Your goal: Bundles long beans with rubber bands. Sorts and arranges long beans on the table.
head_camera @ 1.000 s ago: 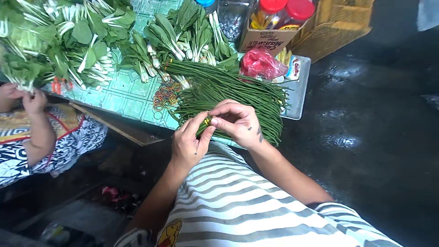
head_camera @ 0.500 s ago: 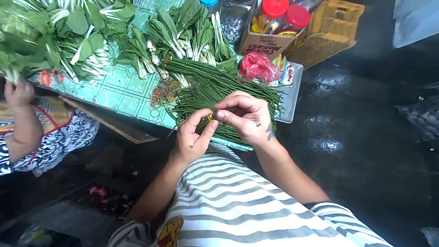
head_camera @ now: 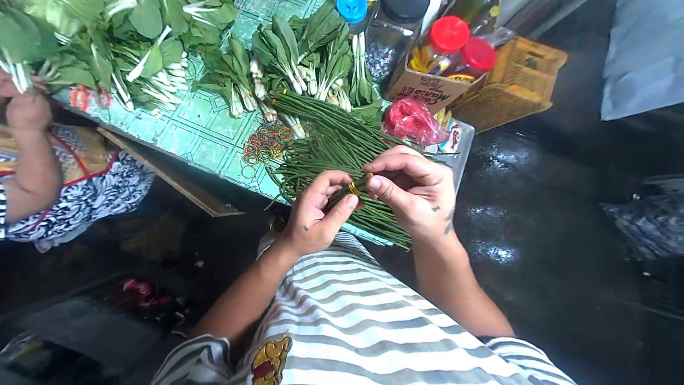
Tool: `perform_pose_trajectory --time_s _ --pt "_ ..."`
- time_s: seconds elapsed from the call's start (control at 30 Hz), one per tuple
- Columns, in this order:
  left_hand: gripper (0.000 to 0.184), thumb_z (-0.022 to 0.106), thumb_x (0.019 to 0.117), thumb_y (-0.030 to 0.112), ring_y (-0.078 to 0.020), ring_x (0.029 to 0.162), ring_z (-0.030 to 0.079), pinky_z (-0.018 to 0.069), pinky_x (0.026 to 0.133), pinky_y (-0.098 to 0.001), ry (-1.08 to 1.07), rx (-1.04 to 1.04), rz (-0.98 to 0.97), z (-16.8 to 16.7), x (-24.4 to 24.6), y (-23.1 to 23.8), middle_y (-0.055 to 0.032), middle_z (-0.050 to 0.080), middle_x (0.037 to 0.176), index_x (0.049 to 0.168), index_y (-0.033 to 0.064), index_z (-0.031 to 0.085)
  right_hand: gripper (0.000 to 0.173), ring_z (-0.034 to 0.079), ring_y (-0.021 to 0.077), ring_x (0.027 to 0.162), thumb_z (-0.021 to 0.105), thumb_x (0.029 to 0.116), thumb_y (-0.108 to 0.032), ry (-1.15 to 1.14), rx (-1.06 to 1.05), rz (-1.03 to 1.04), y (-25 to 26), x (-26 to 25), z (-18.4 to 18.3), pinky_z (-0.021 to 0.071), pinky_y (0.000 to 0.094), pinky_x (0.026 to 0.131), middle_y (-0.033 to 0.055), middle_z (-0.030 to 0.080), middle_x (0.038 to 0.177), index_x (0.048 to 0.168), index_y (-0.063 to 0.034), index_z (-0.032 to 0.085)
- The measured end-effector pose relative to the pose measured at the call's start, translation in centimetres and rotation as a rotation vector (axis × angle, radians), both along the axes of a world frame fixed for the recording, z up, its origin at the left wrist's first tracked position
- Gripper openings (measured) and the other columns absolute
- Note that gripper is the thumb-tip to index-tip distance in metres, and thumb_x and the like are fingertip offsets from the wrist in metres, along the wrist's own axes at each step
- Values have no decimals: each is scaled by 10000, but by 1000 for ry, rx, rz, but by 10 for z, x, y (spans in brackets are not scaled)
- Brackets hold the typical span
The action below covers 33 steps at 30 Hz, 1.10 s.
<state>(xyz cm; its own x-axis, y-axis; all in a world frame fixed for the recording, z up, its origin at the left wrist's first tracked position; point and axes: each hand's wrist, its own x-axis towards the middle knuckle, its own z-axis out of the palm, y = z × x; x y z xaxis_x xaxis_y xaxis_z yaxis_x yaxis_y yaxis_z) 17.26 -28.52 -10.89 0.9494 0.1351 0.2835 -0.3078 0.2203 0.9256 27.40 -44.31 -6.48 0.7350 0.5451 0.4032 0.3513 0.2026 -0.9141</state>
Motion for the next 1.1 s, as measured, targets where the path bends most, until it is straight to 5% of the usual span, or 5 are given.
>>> perform_pose_trajectory --time_s 0.17,0.43,0.57,0.83,1.1 --pt "236 579 1031 142 -156 841 661 580 757 -327 97 -489 -40 7 0 11 -105 687 1056 1254 84 630 905 615 153 1129 766 829 -611 132 -29 314 22 -6 -42 567 353 936 34 593 1295 1483 -112 388" --pt "112 547 1061 226 -111 634 583 514 542 -231 85 -596 322 6 -1 73 -72 643 963 1147 190 609 227 643 99 652 645 1014 -256 485 -390 605 9 -51 -131 578 294 599 17 694 854 1102 -49 673" --pt "356 491 1075 366 -114 699 593 526 624 -257 91 -597 286 -1 -8 82 -40 637 948 1390 216 560 271 657 84 727 679 992 -306 441 -429 618 1 -43 -131 584 283 653 5 697 908 1122 -69 673" --pt "310 452 1076 352 -138 690 593 541 676 -308 158 -738 20 4 0 71 -38 612 881 1200 117 613 699 670 123 1051 756 901 -491 115 -452 488 27 -23 -88 586 337 924 85 678 1181 1375 -22 546" --pt "290 474 1063 242 -134 744 617 540 683 -298 269 -493 -116 -1 6 36 -96 672 972 1156 63 682 506 645 119 944 566 1032 -325 -136 -220 85 36 8 -9 599 303 777 77 624 1250 1449 -42 531"
